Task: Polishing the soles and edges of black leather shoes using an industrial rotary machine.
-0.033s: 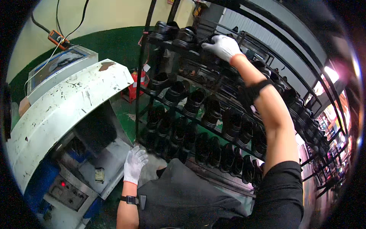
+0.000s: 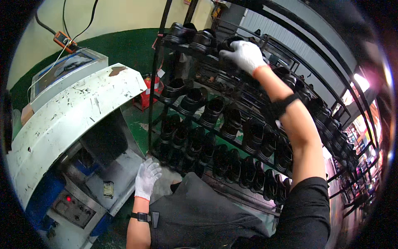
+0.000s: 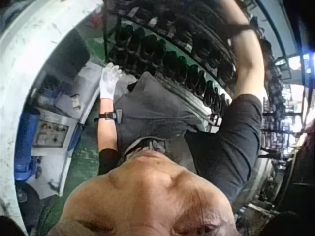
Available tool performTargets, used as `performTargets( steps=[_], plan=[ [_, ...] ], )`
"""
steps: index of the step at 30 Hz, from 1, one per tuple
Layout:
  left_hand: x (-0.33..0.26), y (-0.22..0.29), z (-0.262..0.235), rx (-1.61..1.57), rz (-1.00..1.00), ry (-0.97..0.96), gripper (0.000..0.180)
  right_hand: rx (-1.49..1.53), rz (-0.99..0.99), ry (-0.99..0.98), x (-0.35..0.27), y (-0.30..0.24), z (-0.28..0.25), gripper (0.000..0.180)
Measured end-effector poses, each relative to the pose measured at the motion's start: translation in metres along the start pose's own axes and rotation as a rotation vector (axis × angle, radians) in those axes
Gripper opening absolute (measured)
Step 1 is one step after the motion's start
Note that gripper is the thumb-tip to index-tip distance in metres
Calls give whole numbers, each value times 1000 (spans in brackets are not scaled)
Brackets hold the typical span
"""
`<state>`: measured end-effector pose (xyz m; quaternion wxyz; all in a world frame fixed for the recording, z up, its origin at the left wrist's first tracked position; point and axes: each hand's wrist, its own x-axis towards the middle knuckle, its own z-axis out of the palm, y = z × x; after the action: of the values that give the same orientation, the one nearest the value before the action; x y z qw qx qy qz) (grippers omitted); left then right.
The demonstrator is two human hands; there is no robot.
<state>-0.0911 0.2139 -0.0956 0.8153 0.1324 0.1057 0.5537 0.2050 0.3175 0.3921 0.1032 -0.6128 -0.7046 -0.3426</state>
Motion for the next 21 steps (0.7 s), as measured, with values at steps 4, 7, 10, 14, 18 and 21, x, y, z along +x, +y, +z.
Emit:
performTargets(
  steps=[4,7,10,14,18,21],
  plan=[
    [-1,-14,4,116,-40,38,52,224,-334,170,-106,-63,-3,37],
    [-8,-6,-9,-111,-127,-222,55,551,-423,75,-179,-141,-15,38],
    [-11,-24,34,-714,-282,-235,56,970,-509,-227,-238,-177,19,39],
    [-10,-19,3,-526,-86,-378,61,1168,-754,-557,-303,-243,75,32],
    [-26,12,0,-404,54,-66,55,1362,-148,-839,-305,-277,94,26],
    [-36,20,1,-226,187,-20,50,1467,123,-1028,-323,-302,149,30]
  ],
)
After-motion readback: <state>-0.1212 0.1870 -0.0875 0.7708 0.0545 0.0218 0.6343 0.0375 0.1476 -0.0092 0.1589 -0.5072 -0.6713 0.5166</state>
